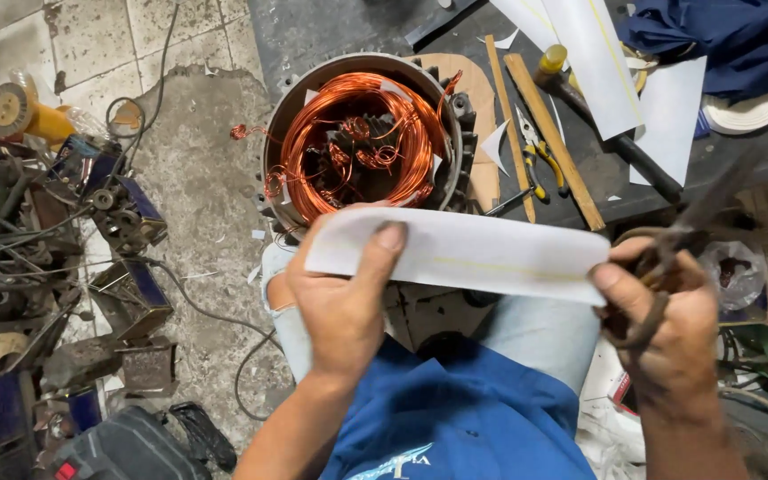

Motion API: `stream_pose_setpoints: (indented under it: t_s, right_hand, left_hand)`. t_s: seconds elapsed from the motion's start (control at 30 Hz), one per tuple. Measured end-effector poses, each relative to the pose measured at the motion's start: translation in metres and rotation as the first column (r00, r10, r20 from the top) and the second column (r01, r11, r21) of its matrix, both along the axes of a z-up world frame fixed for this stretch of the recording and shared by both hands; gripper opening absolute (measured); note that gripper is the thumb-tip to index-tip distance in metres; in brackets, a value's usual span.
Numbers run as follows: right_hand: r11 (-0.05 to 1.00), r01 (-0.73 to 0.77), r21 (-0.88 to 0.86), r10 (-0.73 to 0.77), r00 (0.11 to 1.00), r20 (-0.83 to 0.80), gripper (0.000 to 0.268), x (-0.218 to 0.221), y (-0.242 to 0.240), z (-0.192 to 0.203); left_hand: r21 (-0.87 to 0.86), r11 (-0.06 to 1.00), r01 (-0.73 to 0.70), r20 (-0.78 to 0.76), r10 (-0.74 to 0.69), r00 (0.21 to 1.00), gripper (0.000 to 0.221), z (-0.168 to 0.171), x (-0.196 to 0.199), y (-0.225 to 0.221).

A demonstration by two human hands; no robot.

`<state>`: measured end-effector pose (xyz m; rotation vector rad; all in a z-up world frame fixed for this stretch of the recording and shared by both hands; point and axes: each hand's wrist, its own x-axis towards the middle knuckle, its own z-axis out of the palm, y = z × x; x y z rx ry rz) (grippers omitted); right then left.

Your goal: Securing and insulating motor coils using pliers, scissors, and insulation paper.

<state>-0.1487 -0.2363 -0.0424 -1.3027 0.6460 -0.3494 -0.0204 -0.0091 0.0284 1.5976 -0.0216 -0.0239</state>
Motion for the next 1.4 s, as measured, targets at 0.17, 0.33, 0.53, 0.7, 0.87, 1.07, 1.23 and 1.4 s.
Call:
stream_pose_setpoints:
  t_s: [0.17, 0.33, 0.53, 0.7, 0.87, 1.07, 1.23, 1.4]
  right_hand:
    - [0.960, 0.221, -0.174, -0.219, 0.975, 0.030, 0.016, 0.010, -0.025, 0.037]
    - [0.875, 0.367, -0.317, -0.337, 0.930, 0.146, 0.046, 0.018, -0.043, 0.038]
    - [0.983, 0.098, 0.153, -0.128, 0.972, 0.199, 0.022, 0.011, -0.018, 0.016]
    - [0.822, -0.314, -0.475, 0.236, 0.947, -0.217, 0.046, -0.009, 0.020, -0.001]
    - [0.600, -0.380, -0.704, 0.239, 0.925, -0.295, 0.062, -0.006, 0.037, 0.005]
    - [0.481, -0.347, -0.805, 0.238, 0.935, -0.261, 0.062, 0.002, 0.044, 0.009]
    - [0.408, -0.262, -0.875, 0.220, 0.958, -0.184, 0.063, 0.006, 0.045, 0.008]
    - [0.400, -0.298, -0.867, 0.217, 0.950, -0.226, 0.064, 0.006, 0.046, 0.013]
  left_hand:
    - [0.324, 0.900, 0.291, 0.048, -0.323, 0.945, 0.012, 0.034, 0.005, 0.019]
    - [0.428, 0.426, 0.797, -0.232, -0.800, 0.553, 0.009, 0.015, -0.002, 0.001]
    - [-0.215, 0.870, 0.443, -0.275, -0.489, 0.828, 0.016, -0.021, -0.018, -0.036]
    - [-0.333, 0.895, 0.296, -0.200, -0.373, 0.906, 0.028, -0.024, -0.017, -0.046]
    - [-0.362, 0.895, 0.259, -0.200, -0.346, 0.917, 0.032, -0.023, -0.016, -0.052]
    - [-0.234, 0.959, 0.161, -0.227, -0.215, 0.950, 0.024, -0.028, -0.015, -0.051]
    - [-0.259, 0.946, 0.194, -0.191, -0.247, 0.950, 0.022, -0.034, -0.016, -0.048]
    - [-0.315, 0.933, 0.172, -0.209, -0.245, 0.947, 0.023, -0.034, -0.018, -0.047]
